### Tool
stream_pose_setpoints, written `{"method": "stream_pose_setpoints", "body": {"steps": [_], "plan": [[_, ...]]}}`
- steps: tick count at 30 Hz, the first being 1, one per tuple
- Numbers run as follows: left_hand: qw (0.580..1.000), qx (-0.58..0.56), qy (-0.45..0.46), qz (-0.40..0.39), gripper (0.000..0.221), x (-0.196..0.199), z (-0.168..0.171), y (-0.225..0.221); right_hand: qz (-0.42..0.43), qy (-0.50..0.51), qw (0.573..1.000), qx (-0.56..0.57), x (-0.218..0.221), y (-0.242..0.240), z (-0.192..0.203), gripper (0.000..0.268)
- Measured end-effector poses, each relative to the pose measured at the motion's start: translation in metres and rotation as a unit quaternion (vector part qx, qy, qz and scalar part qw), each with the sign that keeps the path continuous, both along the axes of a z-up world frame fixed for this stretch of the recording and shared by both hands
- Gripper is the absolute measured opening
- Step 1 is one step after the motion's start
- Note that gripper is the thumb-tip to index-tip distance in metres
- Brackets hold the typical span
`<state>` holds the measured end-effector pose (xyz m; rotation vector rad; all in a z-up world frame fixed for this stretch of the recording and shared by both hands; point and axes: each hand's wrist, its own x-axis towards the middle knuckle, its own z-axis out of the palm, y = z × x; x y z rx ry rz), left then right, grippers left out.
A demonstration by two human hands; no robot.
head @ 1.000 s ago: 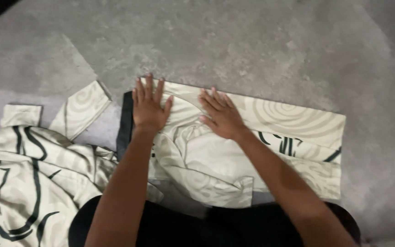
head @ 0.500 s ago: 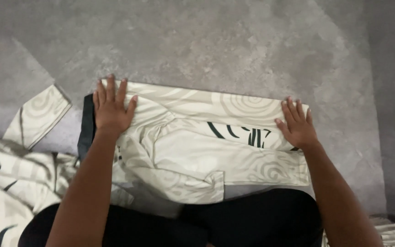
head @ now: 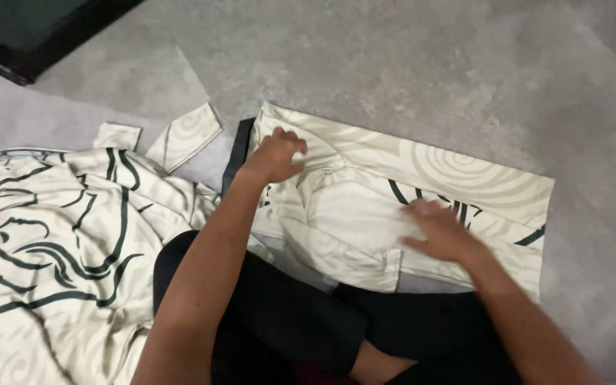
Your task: Folding a collared shirt into a neat rectangle on the floor.
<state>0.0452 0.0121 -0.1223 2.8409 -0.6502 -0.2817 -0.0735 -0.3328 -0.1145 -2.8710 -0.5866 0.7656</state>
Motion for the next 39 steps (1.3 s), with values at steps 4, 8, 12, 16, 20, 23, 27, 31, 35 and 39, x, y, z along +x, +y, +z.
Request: {"method": "stream_pose_setpoints", "body": {"steps": [4, 8, 12, 16, 20, 23, 27, 31, 35, 39], "plan": [[0.996, 0.032, 0.077, -0.017, 0.023, -0.025, 0.024, 0.003, 0.046, 0.081, 0.994, 0.063, -0.027, 0.053, 0.044, 0.051], [0.987, 0.075, 0.139, 0.0, 0.027, -0.038, -0.004, 0.002, 0.1, 0.033, 0.994, 0.014, -0.044, 0.057, 0.029, 0.033], [0.976, 0.103, 0.193, 0.0, 0.04, -0.047, -0.019, -0.003, 0.056, 0.055, 0.99, 0.117, -0.049, 0.038, 0.0, 0.028], [0.981, 0.056, 0.178, -0.042, 0.059, -0.083, 0.064, -0.017, -0.101, 0.191, 0.905, 0.365, -0.048, 0.029, 0.044, 0.01], [0.986, 0.057, 0.138, -0.068, 0.079, -0.094, 0.073, -0.028, -0.283, 0.158, 0.822, 0.468, -0.049, -0.018, 0.031, 0.014], [0.988, 0.103, 0.099, -0.053, 0.083, -0.091, 0.064, -0.026, -0.392, 0.108, 0.799, 0.443, -0.052, -0.038, 0.052, 0.026], [0.992, 0.119, 0.047, 0.005, 0.065, -0.08, 0.046, -0.021, -0.457, 0.047, 0.871, 0.175, -0.039, -0.11, -0.026, 0.042], [0.993, 0.104, 0.029, 0.054, 0.036, -0.069, 0.032, -0.022, -0.453, 0.051, 0.879, 0.138, -0.036, -0.109, -0.032, 0.046], [0.989, 0.119, -0.013, 0.084, 0.021, -0.061, 0.026, -0.019, -0.448, 0.018, 0.879, 0.162, -0.034, -0.088, -0.005, 0.032], [0.993, 0.055, 0.001, 0.103, 0.02, -0.052, 0.033, -0.018, -0.45, 0.005, 0.851, 0.271, -0.032, -0.059, 0.058, 0.026]]}}
